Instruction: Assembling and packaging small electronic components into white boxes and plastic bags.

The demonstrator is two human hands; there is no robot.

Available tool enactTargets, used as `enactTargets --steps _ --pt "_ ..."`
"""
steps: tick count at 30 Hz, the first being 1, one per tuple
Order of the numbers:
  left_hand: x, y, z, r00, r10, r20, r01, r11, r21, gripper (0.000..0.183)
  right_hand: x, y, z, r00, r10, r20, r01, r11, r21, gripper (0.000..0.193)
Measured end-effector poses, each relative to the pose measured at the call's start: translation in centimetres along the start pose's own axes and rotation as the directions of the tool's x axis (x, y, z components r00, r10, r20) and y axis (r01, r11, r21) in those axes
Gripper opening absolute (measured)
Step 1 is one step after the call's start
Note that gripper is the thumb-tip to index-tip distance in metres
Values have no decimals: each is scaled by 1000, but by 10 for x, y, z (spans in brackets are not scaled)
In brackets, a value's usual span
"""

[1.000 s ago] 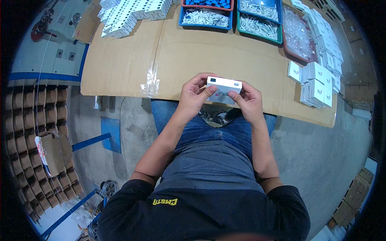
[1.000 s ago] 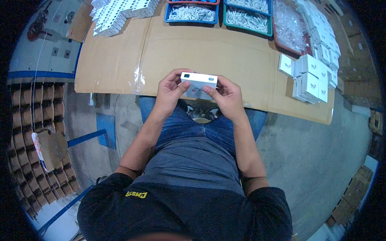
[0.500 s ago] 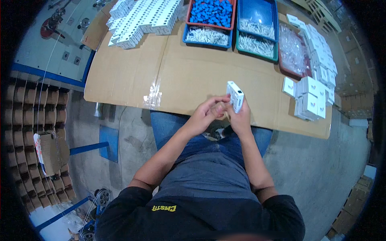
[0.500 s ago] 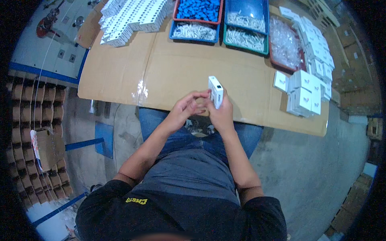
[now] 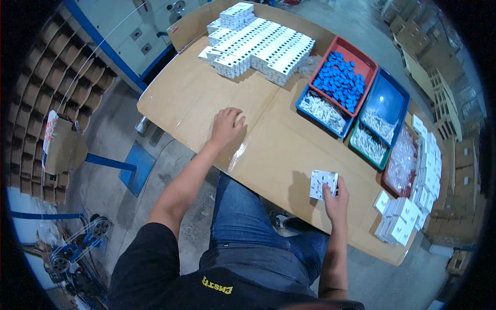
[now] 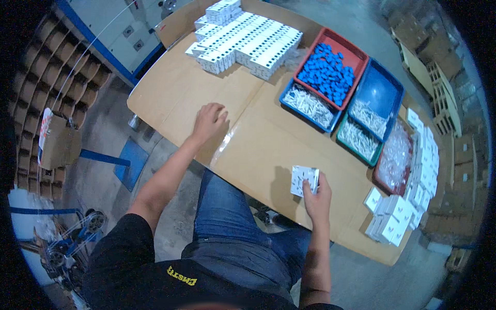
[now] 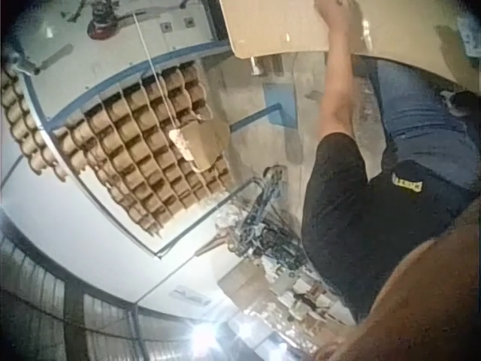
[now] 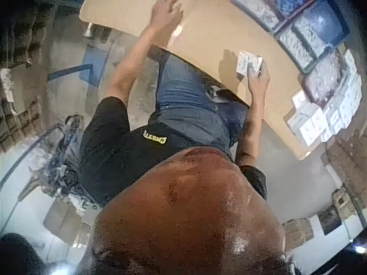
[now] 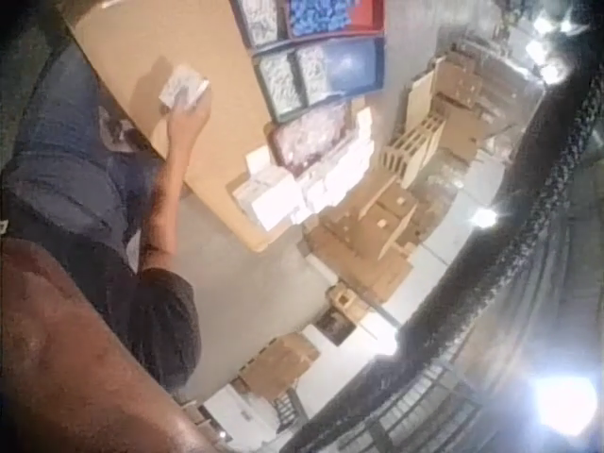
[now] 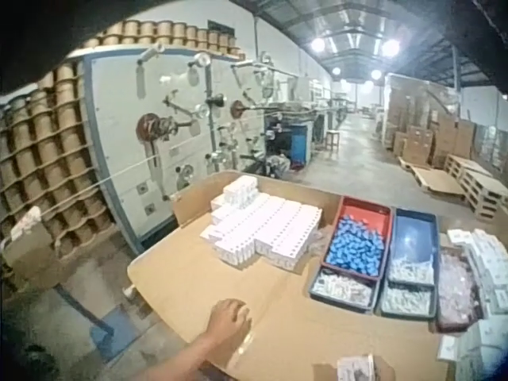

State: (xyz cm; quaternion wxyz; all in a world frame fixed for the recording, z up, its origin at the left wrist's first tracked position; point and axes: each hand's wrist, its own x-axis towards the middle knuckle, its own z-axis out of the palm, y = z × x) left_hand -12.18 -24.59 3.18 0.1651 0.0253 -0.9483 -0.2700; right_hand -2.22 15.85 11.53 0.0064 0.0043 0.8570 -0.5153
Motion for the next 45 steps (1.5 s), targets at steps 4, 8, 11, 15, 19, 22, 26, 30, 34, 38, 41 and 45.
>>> enactTargets --steps 4,8,11,15,19,22,26,30,34,38,41,45 --pt "17 -25 -3 991 59 -123 -58 998 12 29 83 -58 7 987 -134 84 148 969 -196 27" --pt "21 -13 -10 999 21 -44 -17 995 94 30 182 -84 19 934 -347 85 353 933 -70 31" --pt "24 -16 -14 999 0 -41 3 997 80 30 263 -131 47 873 -471 128 476 879 -9 40" --pt "22 -22 -12 999 -16 -27 19 996 91 33 386 -179 98 798 -563 216 597 787 -156 38" --pt "25 -21 -11 999 -29 -15 30 997 77 36 515 -191 164 767 -637 76 641 755 -137 38" --pt "24 -23 -12 998 -62 6 62 995 77 39 569 -215 213 751 -660 37 646 721 -251 37" --pt "30 -24 -8 997 -68 40 65 996 59 42 647 -208 257 645 -764 32 710 583 -394 35" --pt "34 -28 -10 996 -71 60 68 997 47 46 673 -206 294 605 -792 78 720 503 -478 31" --pt "34 -30 -10 995 -86 55 83 995 53 46 679 -203 320 629 -772 95 696 504 -513 30" --pt "35 -31 -10 994 -90 59 88 995 45 45 685 -195 326 607 -785 125 685 437 -583 27" --pt "34 -29 -10 993 -93 71 90 995 45 45 687 -190 329 577 -806 134 693 396 -603 26" --pt "34 -30 -9 992 -104 71 101 994 42 45 689 -192 330 526 -830 186 719 317 -618 28"
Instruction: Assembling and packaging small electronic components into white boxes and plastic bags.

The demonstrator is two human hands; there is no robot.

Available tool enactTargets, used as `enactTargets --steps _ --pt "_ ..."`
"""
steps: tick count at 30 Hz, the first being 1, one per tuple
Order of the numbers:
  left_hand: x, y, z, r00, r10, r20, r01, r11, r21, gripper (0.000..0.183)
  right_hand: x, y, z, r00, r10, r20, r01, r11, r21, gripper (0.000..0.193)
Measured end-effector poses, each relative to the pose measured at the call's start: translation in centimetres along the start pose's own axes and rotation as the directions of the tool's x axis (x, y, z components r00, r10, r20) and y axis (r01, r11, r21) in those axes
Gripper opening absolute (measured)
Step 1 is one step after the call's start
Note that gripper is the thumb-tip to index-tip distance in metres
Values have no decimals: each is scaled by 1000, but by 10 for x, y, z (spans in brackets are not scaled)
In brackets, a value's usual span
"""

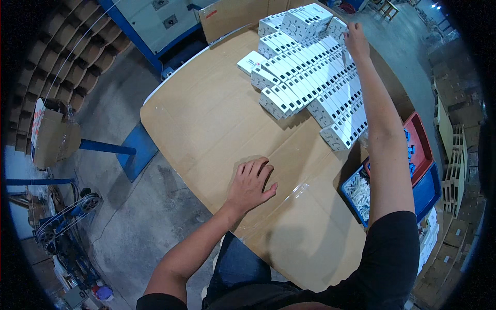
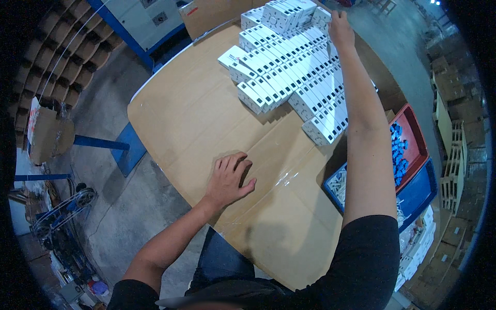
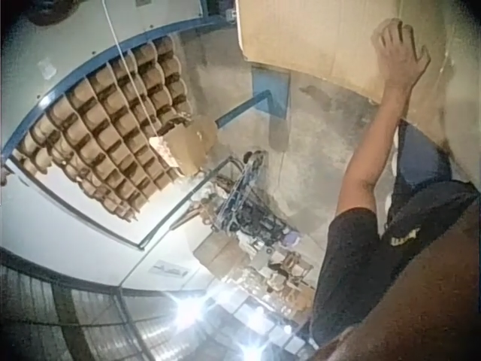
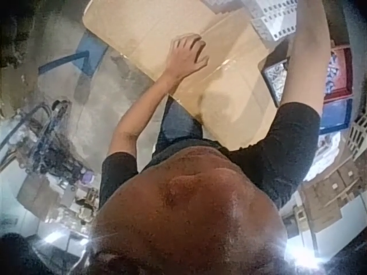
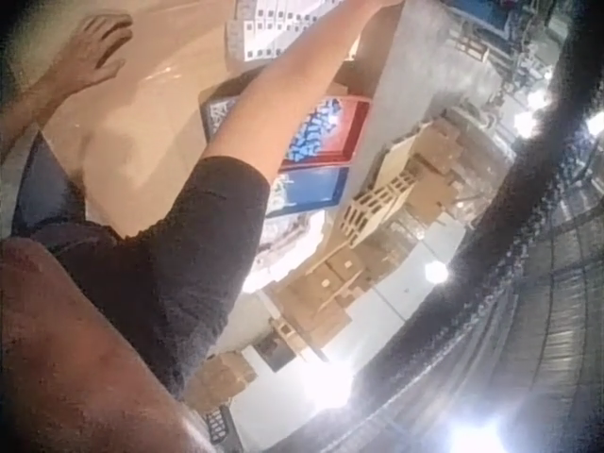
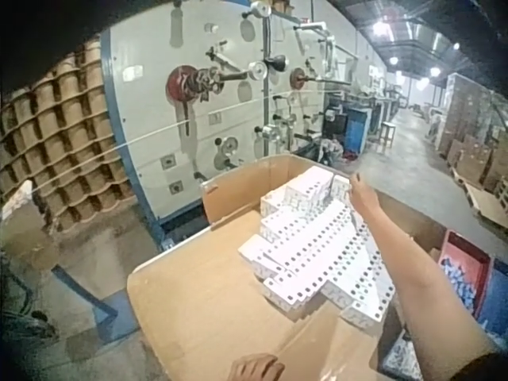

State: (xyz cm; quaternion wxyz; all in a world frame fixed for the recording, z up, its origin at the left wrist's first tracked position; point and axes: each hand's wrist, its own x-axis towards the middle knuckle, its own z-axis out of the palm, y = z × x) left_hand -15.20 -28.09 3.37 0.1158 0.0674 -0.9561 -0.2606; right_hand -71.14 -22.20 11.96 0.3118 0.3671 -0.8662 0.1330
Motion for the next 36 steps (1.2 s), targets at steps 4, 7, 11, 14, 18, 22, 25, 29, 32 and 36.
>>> enactTargets --steps 4,7,11,14,18,22,25,29,32,36 --pt "-1 1 0 1000 6 -4 -6 1000 9 45 1 -2 4 999 6 -32 -6 1000 -2 29" --pt "0 0 2 1000 7 -6 -7 1000 13 45 6 -1 5 999 -26 -33 24 998 -62 29" --pt "1 0 2 1000 13 -13 -13 1000 8 44 9 -1 6 1000 -3 -20 2 998 -62 32" --pt "0 -1 1 1000 8 -15 -8 1000 2 44 8 -9 4 1000 11 -12 -11 999 -39 36" --pt "0 1 -2 1000 0 -5 0 1000 -2 44 5 -19 -5 999 41 17 -41 999 -10 42" --pt "-1 4 1 1000 13 0 -13 1000 0 46 -3 -13 -24 998 47 32 -47 999 -18 43" --pt "-3 3 2 999 38 -14 -38 998 -40 47 -20 -15 -56 999 47 -27 -47 999 -3 40" --pt "-7 5 -3 999 42 -15 -42 999 -11 47 -87 -42 -137 993 11 -119 5 991 132 28" --pt "-7 4 -6 998 49 -46 -49 999 4 47 -173 -93 -223 973 198 121 -221 951 217 20" --pt "-15 5 -5 993 75 -88 -72 997 36 49 -321 -149 -325 883 332 331 -460 753 471 16"
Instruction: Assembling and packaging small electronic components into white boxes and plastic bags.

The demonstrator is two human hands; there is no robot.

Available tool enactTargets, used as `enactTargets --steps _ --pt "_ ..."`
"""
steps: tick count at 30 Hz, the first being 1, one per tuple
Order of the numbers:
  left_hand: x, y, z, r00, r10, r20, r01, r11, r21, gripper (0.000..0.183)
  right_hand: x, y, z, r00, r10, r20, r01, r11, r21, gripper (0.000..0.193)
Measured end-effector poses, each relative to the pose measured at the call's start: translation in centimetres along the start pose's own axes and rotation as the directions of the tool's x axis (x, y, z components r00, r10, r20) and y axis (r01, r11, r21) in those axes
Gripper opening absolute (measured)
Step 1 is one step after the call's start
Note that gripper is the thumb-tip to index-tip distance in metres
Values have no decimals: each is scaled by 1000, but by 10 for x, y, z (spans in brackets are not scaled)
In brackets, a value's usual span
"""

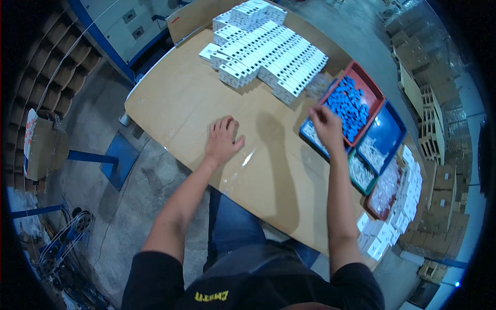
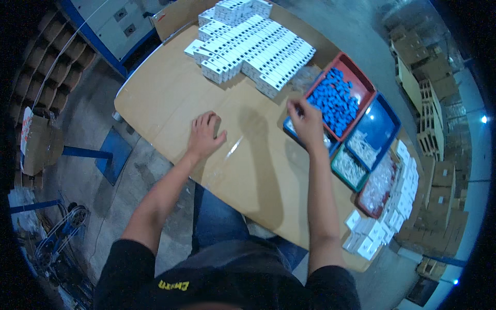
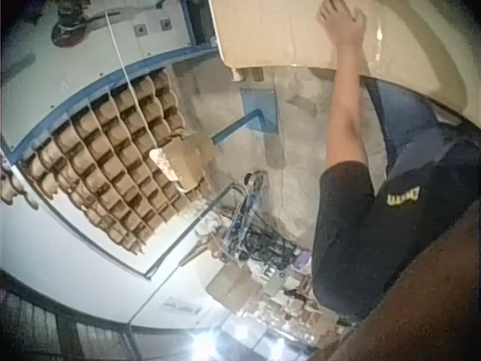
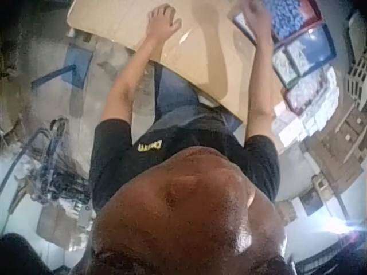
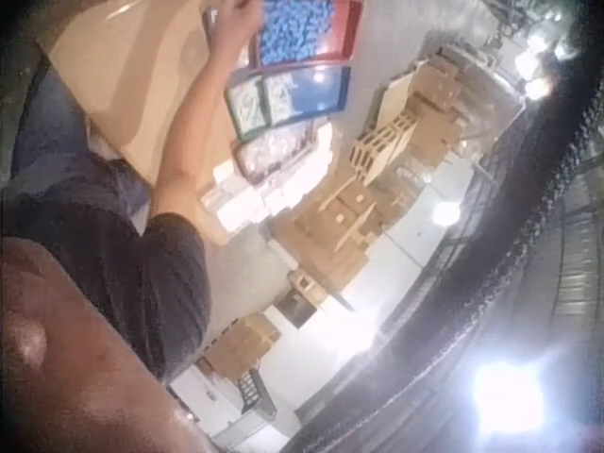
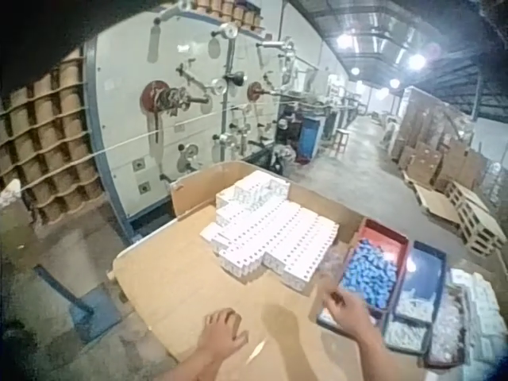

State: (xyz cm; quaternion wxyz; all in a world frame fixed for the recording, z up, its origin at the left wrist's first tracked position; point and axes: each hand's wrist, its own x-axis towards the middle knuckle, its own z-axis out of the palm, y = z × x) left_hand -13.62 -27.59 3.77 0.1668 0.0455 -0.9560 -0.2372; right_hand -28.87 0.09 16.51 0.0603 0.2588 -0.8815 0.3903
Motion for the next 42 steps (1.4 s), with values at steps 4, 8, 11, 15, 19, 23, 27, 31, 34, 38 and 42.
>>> enactTargets --steps 4,8,11,15,19,23,27,31,34,38,42 --pt "2 7 3 999 23 38 -23 1000 11 50 -164 -3 -36 937 348 30 -349 931 112 16" --pt "-1 -9 15 999 23 -40 -27 993 -115 48 -283 -3 -62 876 481 30 -480 865 147 16" --pt "0 -27 31 999 -26 -29 17 962 -271 46 -348 -2 -71 830 557 -1 -549 817 178 16" --pt "-23 -23 50 990 47 -130 -73 976 -206 46 -407 -6 -63 776 630 -35 -600 754 266 15" --pt "-109 44 67 986 14 -164 -51 973 -225 51 -446 -7 -44 879 423 -220 -427 904 34 15" --pt "-223 127 44 998 13 -64 -17 997 -69 49 -462 -10 -29 859 454 -238 -439 891 116 17" --pt "-247 138 7 937 316 151 -284 938 -199 39 -467 -4 -24 890 407 -205 -396 914 91 20" --pt "-252 153 2 895 9 447 294 740 -604 28 -459 -5 -23 887 459 -51 -453 887 92 24" --pt "-263 167 11 451 113 885 885 -189 -426 39 -464 -7 -25 896 443 -1 -443 896 42 25" --pt "-254 147 23 391 203 898 828 -503 -247 32 -475 -13 -25 908 418 35 -418 908 -23 26" --pt "-250 138 48 417 134 899 761 -592 -265 25 -478 -11 -24 902 430 -23 -431 901 -51 24"
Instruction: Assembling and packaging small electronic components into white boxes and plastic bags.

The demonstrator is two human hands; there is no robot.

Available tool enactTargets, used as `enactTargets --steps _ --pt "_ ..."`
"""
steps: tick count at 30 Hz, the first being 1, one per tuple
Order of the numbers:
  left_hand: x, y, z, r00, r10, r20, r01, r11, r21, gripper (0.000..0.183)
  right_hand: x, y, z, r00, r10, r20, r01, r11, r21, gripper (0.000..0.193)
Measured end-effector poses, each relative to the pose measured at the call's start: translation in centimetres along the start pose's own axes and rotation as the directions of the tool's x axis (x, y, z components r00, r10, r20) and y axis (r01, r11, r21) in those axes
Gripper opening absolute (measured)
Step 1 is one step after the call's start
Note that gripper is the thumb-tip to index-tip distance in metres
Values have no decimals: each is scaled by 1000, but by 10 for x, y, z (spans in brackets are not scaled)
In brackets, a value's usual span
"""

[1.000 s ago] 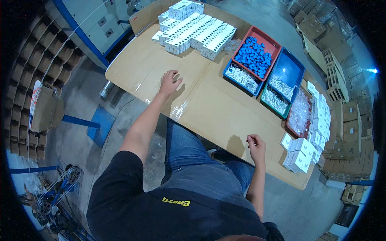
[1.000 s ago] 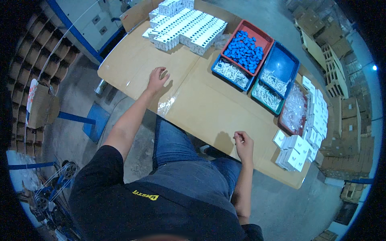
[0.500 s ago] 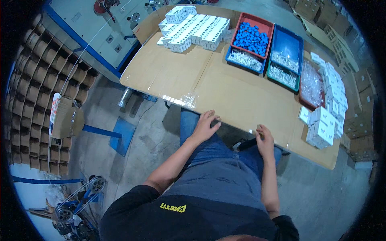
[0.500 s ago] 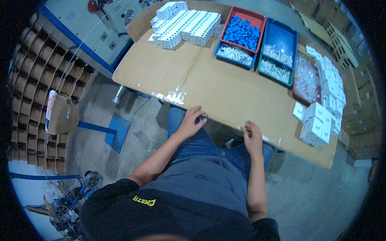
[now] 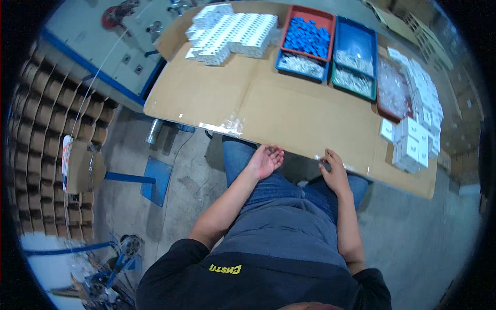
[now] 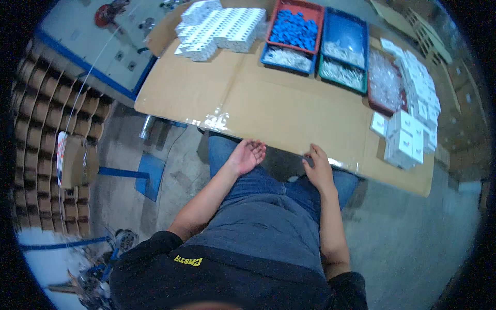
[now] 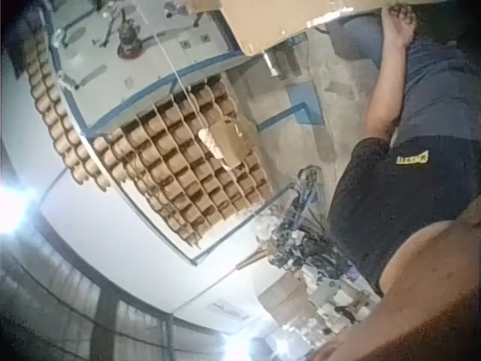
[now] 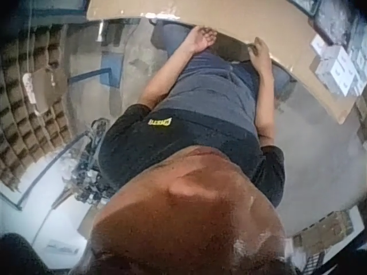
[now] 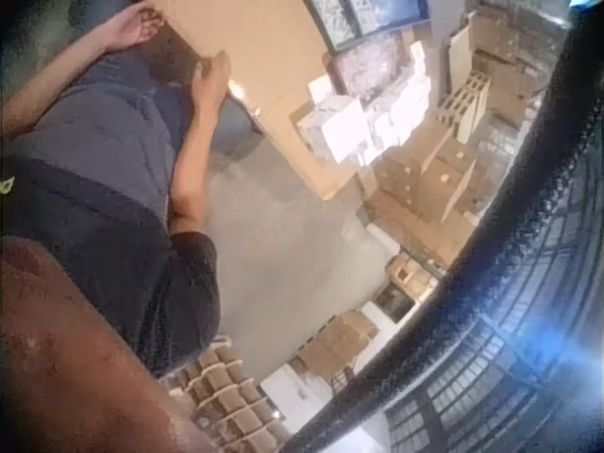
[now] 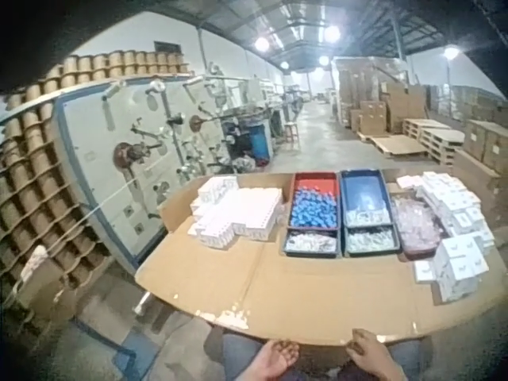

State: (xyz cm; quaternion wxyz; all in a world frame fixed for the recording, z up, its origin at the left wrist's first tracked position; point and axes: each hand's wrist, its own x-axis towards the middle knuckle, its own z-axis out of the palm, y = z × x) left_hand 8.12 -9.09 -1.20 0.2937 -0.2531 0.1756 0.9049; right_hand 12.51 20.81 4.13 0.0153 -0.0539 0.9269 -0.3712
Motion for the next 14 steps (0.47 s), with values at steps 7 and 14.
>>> enactTargets --steps 7,14 --pt "4 15 0 1000 -26 18 25 999 45 19 18 5 0 991 -74 -113 77 997 25 25" --pt "3 3 5 996 -91 19 89 995 53 15 25 44 -31 946 67 -319 -75 997 -11 32"
